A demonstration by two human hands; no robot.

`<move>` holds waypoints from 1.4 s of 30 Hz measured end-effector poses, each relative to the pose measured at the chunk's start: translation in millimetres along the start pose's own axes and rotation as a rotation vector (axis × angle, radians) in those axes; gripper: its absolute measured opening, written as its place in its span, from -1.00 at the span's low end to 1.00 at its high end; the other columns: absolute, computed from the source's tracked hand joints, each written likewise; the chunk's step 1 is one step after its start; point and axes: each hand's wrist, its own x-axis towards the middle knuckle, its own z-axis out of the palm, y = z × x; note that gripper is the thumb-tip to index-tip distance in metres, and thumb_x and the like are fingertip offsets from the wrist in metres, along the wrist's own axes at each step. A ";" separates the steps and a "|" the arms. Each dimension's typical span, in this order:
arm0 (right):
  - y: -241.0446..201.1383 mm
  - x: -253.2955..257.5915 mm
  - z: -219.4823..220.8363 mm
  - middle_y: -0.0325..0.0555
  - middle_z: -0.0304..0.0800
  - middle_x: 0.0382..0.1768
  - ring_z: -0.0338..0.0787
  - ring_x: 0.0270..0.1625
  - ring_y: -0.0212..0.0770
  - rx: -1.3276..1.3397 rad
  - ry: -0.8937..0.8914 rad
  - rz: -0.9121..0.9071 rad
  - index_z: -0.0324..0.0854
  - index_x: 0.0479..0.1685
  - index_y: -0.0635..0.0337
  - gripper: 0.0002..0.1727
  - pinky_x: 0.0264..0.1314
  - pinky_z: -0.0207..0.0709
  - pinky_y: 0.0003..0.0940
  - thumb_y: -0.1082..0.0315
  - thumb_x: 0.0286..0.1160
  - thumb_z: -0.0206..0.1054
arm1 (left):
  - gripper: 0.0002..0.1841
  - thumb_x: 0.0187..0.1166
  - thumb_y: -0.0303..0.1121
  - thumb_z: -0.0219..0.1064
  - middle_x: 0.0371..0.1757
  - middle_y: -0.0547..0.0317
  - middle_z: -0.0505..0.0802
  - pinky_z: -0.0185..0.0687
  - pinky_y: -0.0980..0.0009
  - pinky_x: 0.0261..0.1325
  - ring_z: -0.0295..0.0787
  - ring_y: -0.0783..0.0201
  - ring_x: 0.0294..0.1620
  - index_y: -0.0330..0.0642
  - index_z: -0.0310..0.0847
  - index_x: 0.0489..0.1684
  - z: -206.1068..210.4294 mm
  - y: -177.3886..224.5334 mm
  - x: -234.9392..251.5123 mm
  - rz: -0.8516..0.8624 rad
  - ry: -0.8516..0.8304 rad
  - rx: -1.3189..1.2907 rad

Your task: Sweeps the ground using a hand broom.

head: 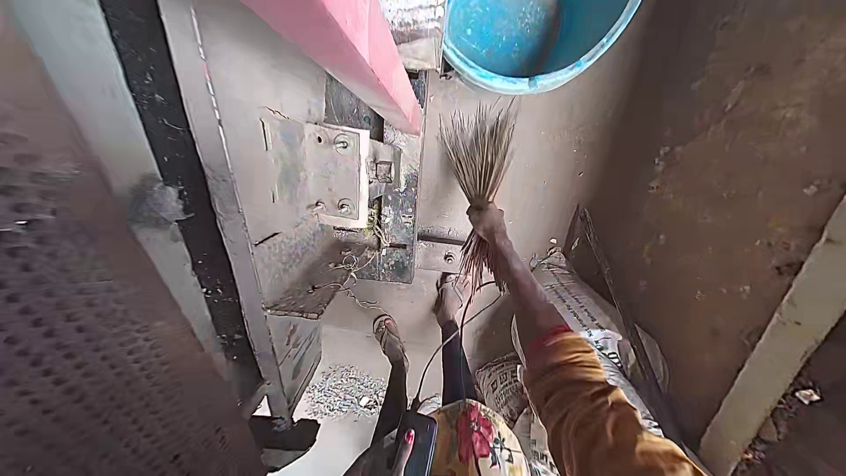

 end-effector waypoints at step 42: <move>109.0 -207.2 35.5 0.22 0.87 -0.09 0.82 0.03 0.21 0.076 -0.018 0.386 0.78 0.07 0.29 -0.73 0.12 0.55 0.30 0.32 0.65 0.26 | -0.40 0.81 0.07 0.00 -0.10 -0.15 0.88 0.61 -0.05 0.29 0.82 0.06 0.06 -0.34 0.79 -0.01 5.8 9.8 3.6 0.180 0.091 -0.432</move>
